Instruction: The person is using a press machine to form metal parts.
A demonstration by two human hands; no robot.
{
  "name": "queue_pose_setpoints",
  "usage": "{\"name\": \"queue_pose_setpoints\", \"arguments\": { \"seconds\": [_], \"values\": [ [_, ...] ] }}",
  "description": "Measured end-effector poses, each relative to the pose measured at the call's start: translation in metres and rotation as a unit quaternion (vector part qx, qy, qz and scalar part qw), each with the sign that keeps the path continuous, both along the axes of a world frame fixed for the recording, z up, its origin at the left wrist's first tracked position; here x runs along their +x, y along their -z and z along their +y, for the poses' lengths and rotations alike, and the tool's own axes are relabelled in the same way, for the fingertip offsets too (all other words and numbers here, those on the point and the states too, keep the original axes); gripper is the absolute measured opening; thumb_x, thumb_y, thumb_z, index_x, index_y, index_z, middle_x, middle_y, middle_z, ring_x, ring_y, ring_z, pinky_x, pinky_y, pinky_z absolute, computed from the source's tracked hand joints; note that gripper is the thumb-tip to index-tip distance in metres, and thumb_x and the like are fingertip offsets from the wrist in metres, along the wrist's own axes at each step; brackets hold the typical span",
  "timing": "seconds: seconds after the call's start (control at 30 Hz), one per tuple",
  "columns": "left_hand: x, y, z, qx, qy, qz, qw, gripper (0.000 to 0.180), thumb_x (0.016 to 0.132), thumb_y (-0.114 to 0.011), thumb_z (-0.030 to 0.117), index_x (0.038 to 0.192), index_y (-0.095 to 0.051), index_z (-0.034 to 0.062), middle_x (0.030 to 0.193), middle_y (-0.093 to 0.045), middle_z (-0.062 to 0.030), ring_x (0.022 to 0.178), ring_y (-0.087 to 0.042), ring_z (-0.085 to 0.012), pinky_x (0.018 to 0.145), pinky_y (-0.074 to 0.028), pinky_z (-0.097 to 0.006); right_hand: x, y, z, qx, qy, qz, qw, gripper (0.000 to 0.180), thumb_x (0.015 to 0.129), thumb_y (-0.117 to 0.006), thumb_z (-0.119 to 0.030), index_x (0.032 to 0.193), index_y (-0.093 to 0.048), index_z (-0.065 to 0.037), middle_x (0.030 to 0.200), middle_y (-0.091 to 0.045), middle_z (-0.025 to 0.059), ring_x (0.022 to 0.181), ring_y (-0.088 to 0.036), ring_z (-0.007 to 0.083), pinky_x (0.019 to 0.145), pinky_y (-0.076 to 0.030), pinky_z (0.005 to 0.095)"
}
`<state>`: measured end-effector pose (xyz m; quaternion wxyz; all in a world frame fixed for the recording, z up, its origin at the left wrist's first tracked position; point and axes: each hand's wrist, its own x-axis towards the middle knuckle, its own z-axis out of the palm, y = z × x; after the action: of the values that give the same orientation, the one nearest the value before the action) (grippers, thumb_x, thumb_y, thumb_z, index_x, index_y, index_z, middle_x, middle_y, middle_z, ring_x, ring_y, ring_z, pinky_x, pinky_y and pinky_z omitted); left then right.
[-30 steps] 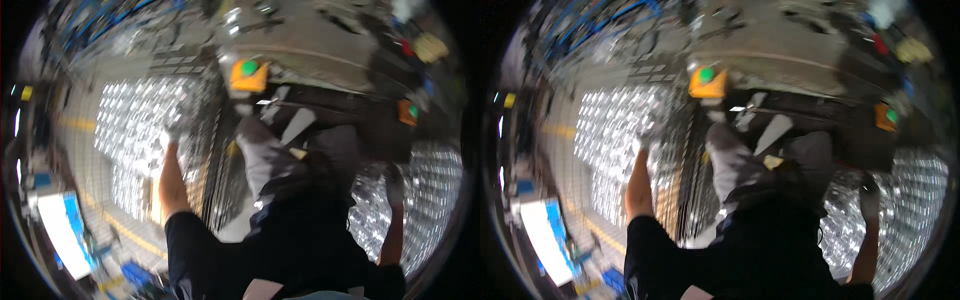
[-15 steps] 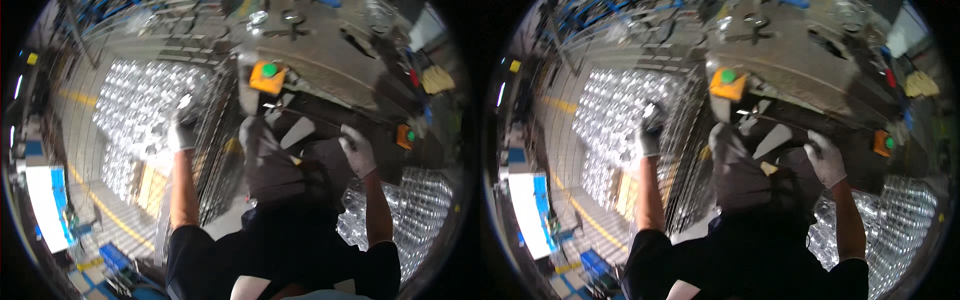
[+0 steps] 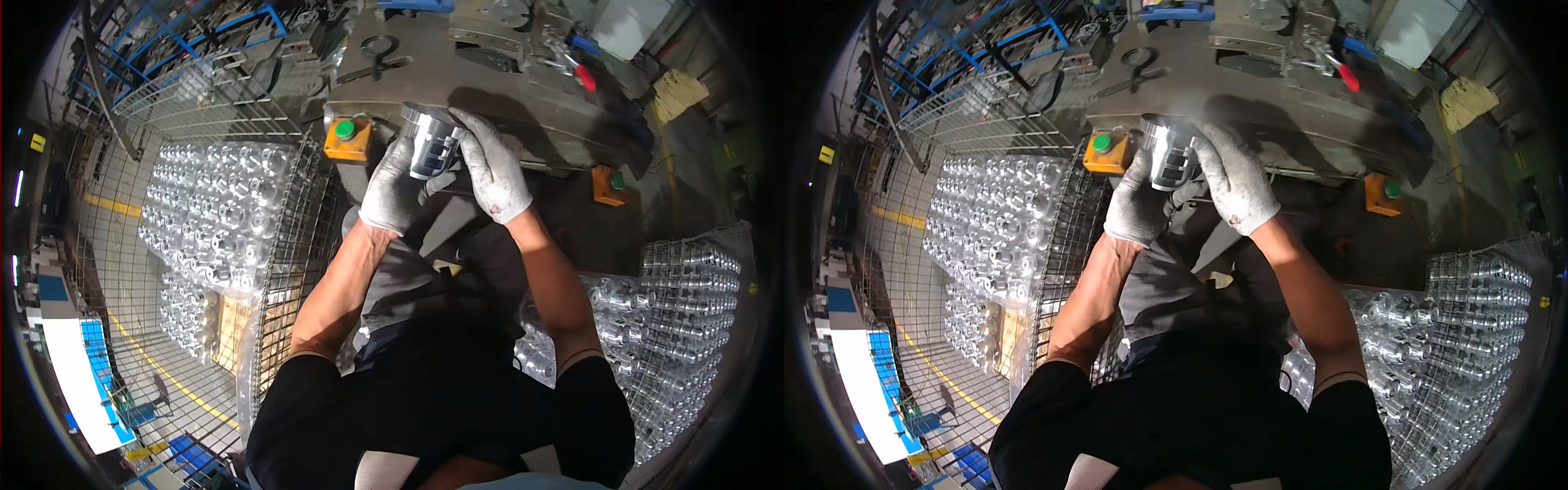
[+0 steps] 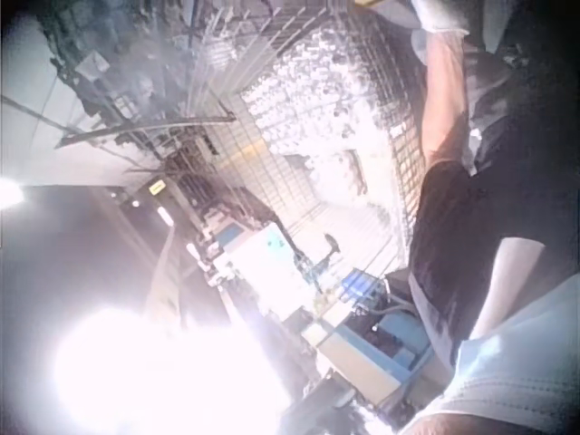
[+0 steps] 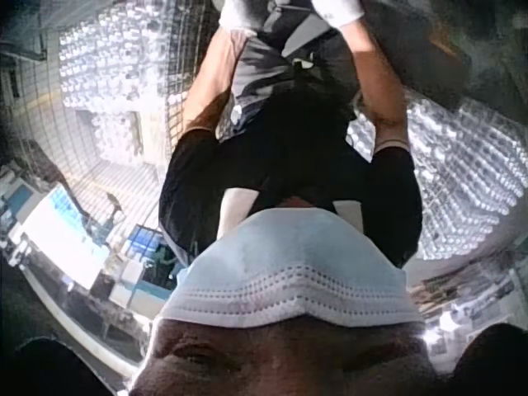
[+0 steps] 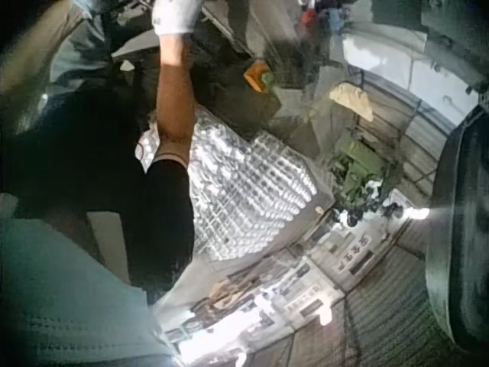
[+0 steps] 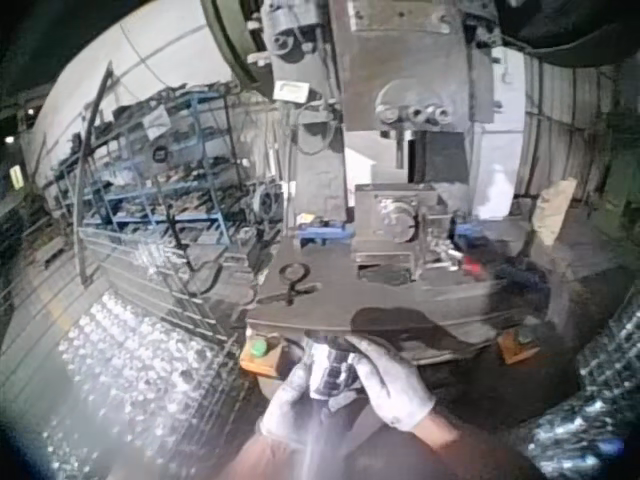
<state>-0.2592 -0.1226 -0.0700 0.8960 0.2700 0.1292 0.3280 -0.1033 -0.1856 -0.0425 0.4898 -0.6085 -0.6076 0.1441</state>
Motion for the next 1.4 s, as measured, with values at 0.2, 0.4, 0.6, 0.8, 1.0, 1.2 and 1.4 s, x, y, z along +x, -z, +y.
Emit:
{"name": "queue_pose_setpoints", "arguments": {
  "seconds": [0.2,0.4,0.6,0.8,1.0,1.2,1.4],
  "values": [
    [0.050,-0.008,-0.005,0.057,-0.006,-0.048,0.997,0.051,0.087,-0.063,0.026,0.129,-0.039,0.0093,0.117,-0.055,-0.0077,0.101,-0.057,-0.0194,0.081,-0.051,-0.035,0.039,0.000,-0.010,0.064,0.061,-0.022,0.996,0.037,0.096,-0.044,-0.019,0.129,-0.046,-0.002,0.125,-0.052,0.0171,0.111,-0.054,0.0267,0.095,-0.041,0.0332],
    [0.078,-0.017,0.007,0.100,-0.044,-0.056,0.992,0.050,0.089,-0.059,0.019,0.133,-0.036,0.0107,0.117,-0.054,-0.0059,0.103,-0.056,-0.0184,0.086,-0.049,-0.036,0.055,0.003,-0.027,0.060,0.086,0.106,0.989,0.043,0.096,-0.047,-0.025,0.132,-0.041,-0.003,0.130,-0.049,0.0173,0.112,-0.053,0.0263,0.096,-0.040,0.0332],
    [0.111,-0.010,0.049,0.122,-0.028,-0.022,0.992,0.043,0.092,-0.053,0.025,0.129,-0.041,0.0076,0.123,-0.051,-0.0071,0.111,-0.050,-0.0212,0.095,-0.042,-0.041,0.056,0.010,-0.054,0.023,0.098,0.154,0.983,0.042,0.096,-0.047,-0.022,0.132,-0.041,-0.002,0.130,-0.050,0.0150,0.107,-0.057,0.0223,0.092,-0.043,0.0315],
    [0.180,-0.014,0.111,-0.015,0.014,-0.044,0.999,0.029,0.089,-0.060,0.027,0.112,-0.055,0.0105,0.102,-0.058,-0.0067,0.089,-0.055,-0.0200,0.079,-0.050,-0.038,0.050,0.008,-0.074,0.029,0.087,0.198,0.976,0.042,0.092,-0.053,-0.011,0.132,-0.042,-0.004,0.126,-0.051,0.0143,0.100,-0.058,0.0195,0.086,-0.047,0.0292],
    [0.242,-0.011,0.149,-0.005,-0.013,0.001,1.000,0.051,0.080,-0.067,0.046,0.111,-0.055,0.0083,0.102,-0.059,-0.0091,0.077,-0.057,-0.0249,0.065,-0.052,-0.038,0.063,0.002,-0.084,0.070,0.115,0.190,0.973,0.042,0.091,-0.052,-0.008,0.132,-0.042,-0.002,0.129,-0.049,0.0118,0.103,-0.057,0.0184,0.088,-0.046,0.0293],
    [0.273,-0.023,0.154,-0.003,-0.056,0.041,0.998,0.048,0.081,-0.066,0.044,0.108,-0.056,0.0051,0.097,-0.060,-0.0104,0.071,-0.058,-0.0247,0.060,-0.053,-0.037,0.089,-0.011,-0.072,0.077,0.162,0.126,0.976,0.043,0.092,-0.053,-0.012,0.131,-0.042,-0.002,0.127,-0.049,0.0130,0.109,-0.054,0.0220,0.092,-0.044,0.0322],
    [0.302,0.016,0.191,-0.045,-0.067,0.060,0.995,0.047,0.082,-0.065,0.042,0.106,-0.057,0.0018,0.093,-0.062,-0.0116,0.065,-0.060,-0.0245,0.056,-0.053,-0.035,0.128,-0.031,-0.034,0.092,0.307,-0.186,0.929,0.048,0.091,-0.051,-0.031,0.128,-0.044,-0.001,0.126,-0.047,0.0212,0.118,-0.044,0.0366,0.100,-0.034,0.0427]
  ]
}}
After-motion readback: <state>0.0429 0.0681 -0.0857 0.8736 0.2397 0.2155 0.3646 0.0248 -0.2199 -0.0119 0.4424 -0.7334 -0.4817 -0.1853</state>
